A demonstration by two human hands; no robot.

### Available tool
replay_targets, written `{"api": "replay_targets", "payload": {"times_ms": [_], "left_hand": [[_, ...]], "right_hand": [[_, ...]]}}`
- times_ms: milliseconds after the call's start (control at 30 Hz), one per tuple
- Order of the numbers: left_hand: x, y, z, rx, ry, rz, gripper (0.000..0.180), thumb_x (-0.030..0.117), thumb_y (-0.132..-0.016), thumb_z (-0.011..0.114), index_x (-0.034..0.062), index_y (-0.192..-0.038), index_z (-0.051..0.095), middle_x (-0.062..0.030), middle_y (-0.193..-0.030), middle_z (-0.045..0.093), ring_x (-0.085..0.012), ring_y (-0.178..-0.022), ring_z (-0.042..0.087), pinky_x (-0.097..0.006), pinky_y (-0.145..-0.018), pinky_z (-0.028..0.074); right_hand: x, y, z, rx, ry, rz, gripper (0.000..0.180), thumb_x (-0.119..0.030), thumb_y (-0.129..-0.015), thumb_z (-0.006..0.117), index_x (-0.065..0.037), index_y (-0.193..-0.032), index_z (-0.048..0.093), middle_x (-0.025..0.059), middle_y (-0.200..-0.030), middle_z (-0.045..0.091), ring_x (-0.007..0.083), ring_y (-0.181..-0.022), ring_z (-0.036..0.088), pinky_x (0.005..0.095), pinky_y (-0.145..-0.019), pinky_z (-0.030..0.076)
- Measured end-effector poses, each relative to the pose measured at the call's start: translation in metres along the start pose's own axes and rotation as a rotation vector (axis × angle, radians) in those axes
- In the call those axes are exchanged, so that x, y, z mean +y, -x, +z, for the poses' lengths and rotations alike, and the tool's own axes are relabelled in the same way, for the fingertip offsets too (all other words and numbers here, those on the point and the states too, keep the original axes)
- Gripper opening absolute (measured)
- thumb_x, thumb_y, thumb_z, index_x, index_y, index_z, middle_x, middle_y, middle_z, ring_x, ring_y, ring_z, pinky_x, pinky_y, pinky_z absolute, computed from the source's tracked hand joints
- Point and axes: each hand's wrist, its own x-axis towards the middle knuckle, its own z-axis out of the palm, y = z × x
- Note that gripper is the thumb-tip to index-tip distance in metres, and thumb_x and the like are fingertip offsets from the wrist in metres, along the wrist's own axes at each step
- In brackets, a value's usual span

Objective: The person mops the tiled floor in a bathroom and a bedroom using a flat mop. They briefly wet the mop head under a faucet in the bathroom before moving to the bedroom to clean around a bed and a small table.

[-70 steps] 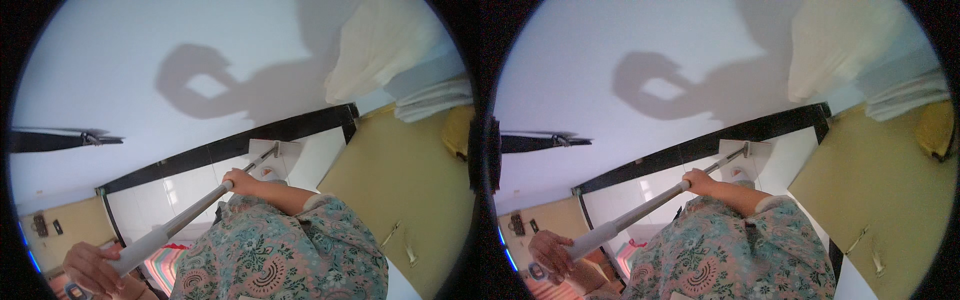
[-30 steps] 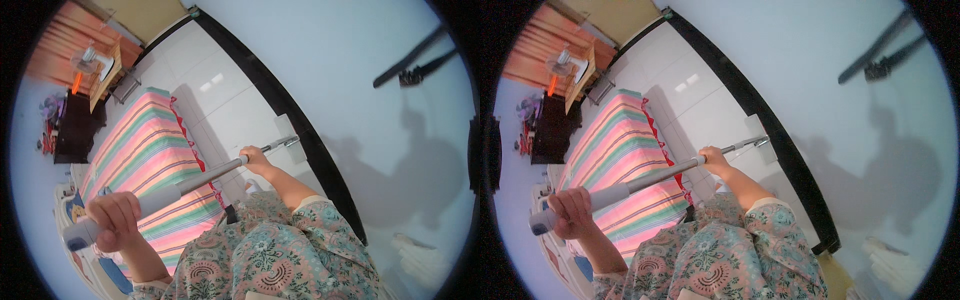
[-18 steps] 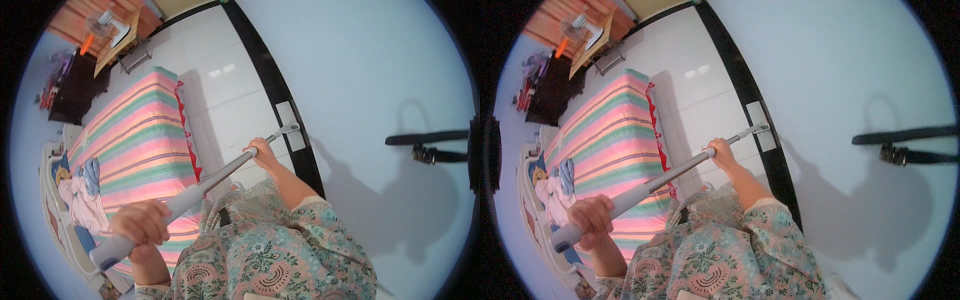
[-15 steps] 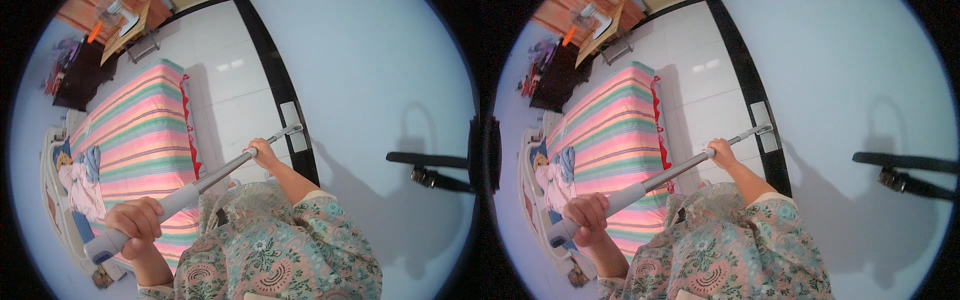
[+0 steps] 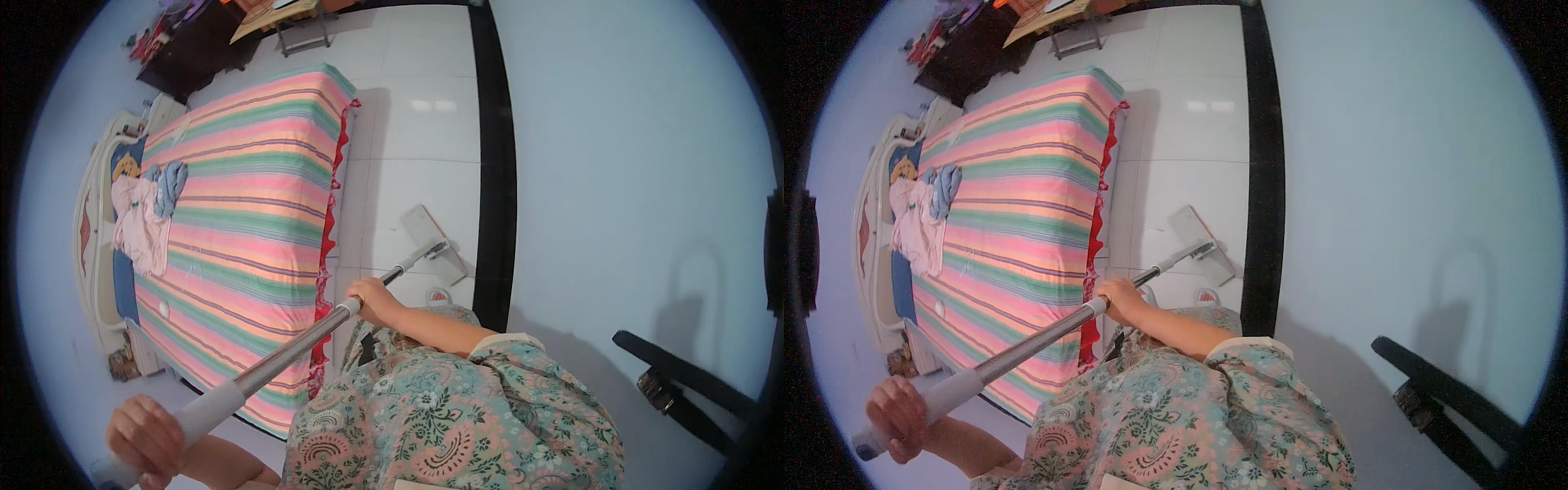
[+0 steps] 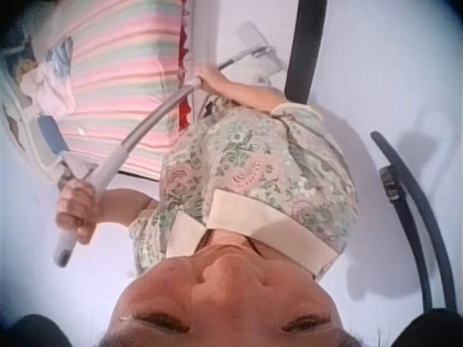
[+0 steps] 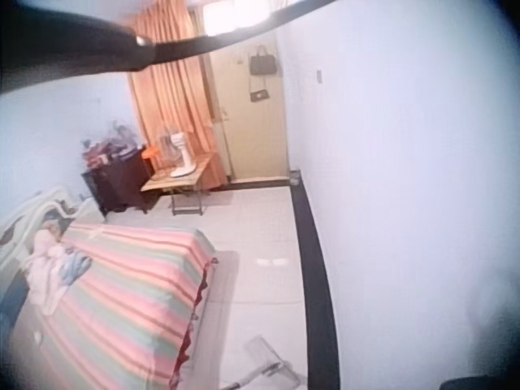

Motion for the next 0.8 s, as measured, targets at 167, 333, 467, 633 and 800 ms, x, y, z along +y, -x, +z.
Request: {"api": "replay_targets", "payload": {"times_ms": [167, 333, 467, 633, 800], "left_hand": [[0.007, 0.04, 0.001, 0.254, -0.054, 0.029, 0.026, 0.014, -0.071, 0.064, 0.0153, -0.059, 0.04, 0.0039, -0.047, 0.053, -0.0057, -0.044, 0.052, -0.022, -0.058, 0.046], [-0.084, 0.064, 0.038, 0.457, -0.063, -0.175, 0.018, 0.012, -0.073, 0.064, 0.0087, -0.074, 0.047, -0.003, -0.06, 0.049, -0.0172, -0.061, 0.051, -0.045, -0.083, 0.044], [-0.135, 0.085, 0.062, 0.322, -0.171, -0.263, 0.01, 0.0, -0.074, 0.06, 0.005, -0.076, 0.051, -0.0072, -0.072, 0.058, -0.023, -0.078, 0.058, -0.046, -0.092, 0.04], [-0.1, 0.13, 0.05, 0.381, -0.186, -0.37, 0.009, -0.002, -0.072, 0.058, 0.004, -0.073, 0.051, -0.0088, -0.073, 0.059, -0.0231, -0.082, 0.06, -0.044, -0.092, 0.04], [-0.017, 0.223, 0.023, 0.682, -0.233, -0.404, 0.011, 0.008, -0.07, 0.059, 0.0035, -0.071, 0.049, -0.0096, -0.067, 0.056, -0.0241, -0.076, 0.058, -0.046, -0.09, 0.042]], "right_hand": [[0.02, -0.023, -0.023, -0.152, 0.103, -0.085, 0.019, -0.003, -0.058, 0.063, -0.01, -0.074, 0.057, 0.009, -0.072, 0.055, 0.0329, -0.076, 0.053, 0.04, -0.065, 0.041], [0.098, -0.067, -0.081, -0.193, 0.452, 0.046, 0.03, -0.011, -0.06, 0.072, -0.012, -0.087, 0.06, 0.009, -0.089, 0.059, 0.0313, -0.088, 0.054, 0.0411, -0.074, 0.042], [0.149, -0.059, -0.089, -0.204, 0.501, 0.308, 0.057, -0.01, -0.066, 0.074, -0.012, -0.113, 0.043, 0.0216, -0.133, 0.034, 0.0373, -0.116, 0.042, 0.0377, -0.094, 0.038], [0.155, -0.026, -0.052, -0.338, 0.485, 0.243, 0.051, -0.013, -0.067, 0.074, -0.008, -0.109, 0.046, 0.0233, -0.128, 0.039, 0.0369, -0.121, 0.036, 0.0373, -0.097, 0.035], [0.073, 0.03, 0.056, -0.415, 0.379, 0.069, 0.036, -0.016, -0.064, 0.074, -0.006, -0.093, 0.055, 0.0174, -0.101, 0.053, 0.0352, -0.099, 0.049, 0.0402, -0.088, 0.039]]}}
